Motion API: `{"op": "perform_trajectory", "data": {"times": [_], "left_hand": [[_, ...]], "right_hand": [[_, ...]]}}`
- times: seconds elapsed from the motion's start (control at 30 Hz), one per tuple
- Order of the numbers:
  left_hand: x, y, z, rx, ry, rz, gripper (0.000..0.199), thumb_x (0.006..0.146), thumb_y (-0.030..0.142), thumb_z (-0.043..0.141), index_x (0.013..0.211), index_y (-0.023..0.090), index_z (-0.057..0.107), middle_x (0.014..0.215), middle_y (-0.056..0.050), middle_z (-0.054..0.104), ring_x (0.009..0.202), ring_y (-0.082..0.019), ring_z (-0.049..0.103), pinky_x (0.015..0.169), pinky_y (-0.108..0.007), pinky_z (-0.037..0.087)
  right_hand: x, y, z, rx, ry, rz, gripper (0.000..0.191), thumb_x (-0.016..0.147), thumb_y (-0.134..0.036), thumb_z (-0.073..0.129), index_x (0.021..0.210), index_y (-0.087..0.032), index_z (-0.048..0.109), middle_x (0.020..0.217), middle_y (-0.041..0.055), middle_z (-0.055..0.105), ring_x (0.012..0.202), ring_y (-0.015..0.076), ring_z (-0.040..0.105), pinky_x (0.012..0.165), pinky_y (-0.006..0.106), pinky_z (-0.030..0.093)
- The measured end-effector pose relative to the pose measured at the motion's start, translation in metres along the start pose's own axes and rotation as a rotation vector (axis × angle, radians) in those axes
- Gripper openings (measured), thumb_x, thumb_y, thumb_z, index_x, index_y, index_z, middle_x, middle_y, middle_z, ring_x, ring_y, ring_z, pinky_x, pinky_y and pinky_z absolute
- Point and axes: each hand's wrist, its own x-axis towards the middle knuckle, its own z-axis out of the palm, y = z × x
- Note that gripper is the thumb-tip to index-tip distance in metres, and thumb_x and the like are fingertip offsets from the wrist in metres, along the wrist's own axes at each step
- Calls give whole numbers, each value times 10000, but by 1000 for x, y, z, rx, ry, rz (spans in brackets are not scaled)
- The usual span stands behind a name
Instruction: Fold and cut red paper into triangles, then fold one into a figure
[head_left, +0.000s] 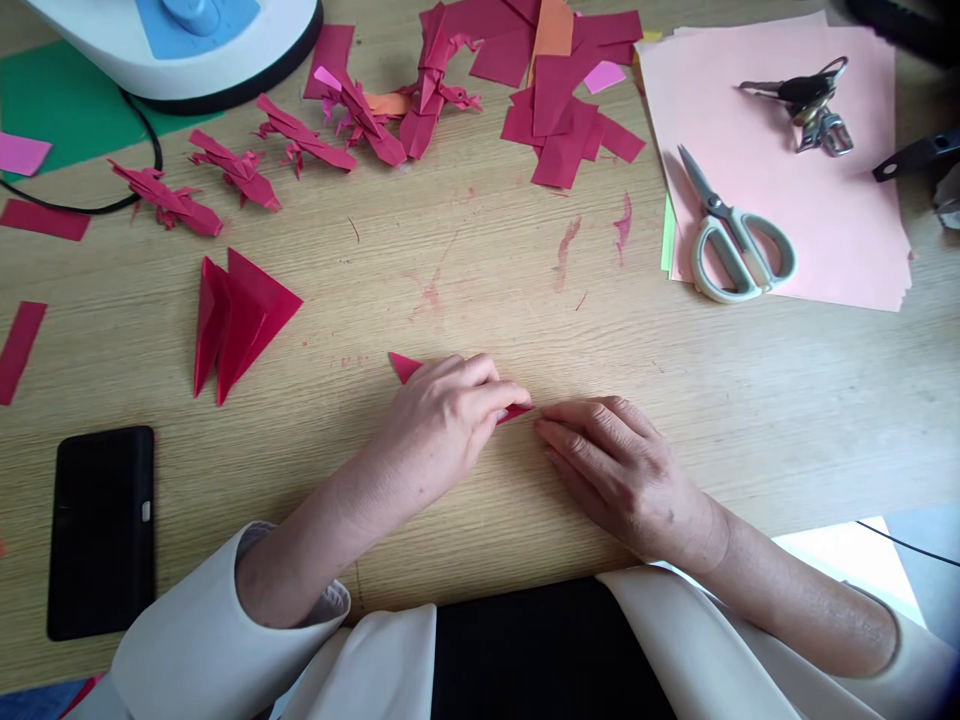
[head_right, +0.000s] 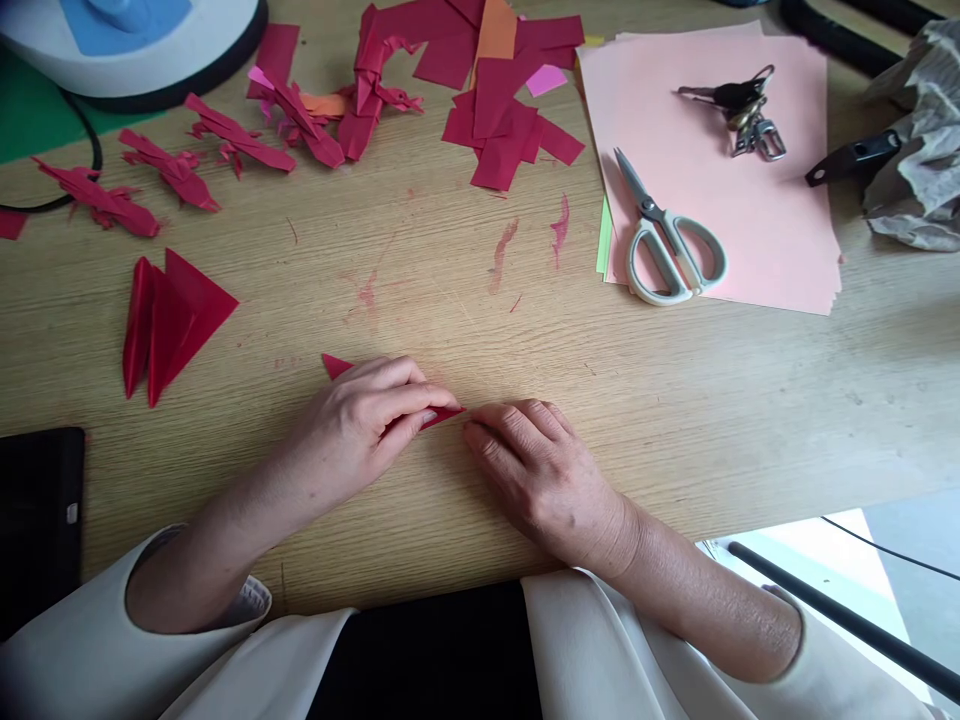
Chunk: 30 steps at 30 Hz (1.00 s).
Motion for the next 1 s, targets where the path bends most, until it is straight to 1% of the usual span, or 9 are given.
{"op": "perform_trajectory", "data": {"times": [0.23,0.47,0.63,0.77,1.0], "left_hand": [[2,1,-3,-13,-15,-19,254,914,105,503,1016,243,691,862,-15,590,847,-156,572,757,-283,454],[4,1,-3,-14,-25,-26,262,912,109,497,1012,242,699,845,-17,583,828,-155,576,743,-283,459],[4,0,-3,-42,-21,-35,253,916,105,488,1012,238,681,867,-13,601,860,-160,580,776,-296,456],[4,-1,-3,-63,-16,-47,195,904,101,508,938,214,663,889,-6,625,875,-157,588,797,-294,448],[6,-5,-5,-70,-3,-70,148,893,126,549,898,208,672,866,5,633,792,-130,600,691,-260,427]], "right_hand": [[0,1,0,-4,-1,10,284,904,-105,558,1181,-108,618,1134,144,638,964,231,571,842,398,493],[1,1,1,-11,-3,16,302,911,-114,548,1205,-137,611,1134,134,639,969,229,572,840,396,487],[1,1,0,-22,-11,16,325,912,-118,549,1233,-132,596,1134,132,634,965,227,566,842,393,482],[3,1,0,-61,-15,6,353,919,-129,542,1269,-144,582,1134,130,628,952,229,562,828,394,478],[7,-1,-1,-149,-21,-19,401,919,-136,534,1319,-126,559,1074,134,629,912,226,552,783,390,473]]}}
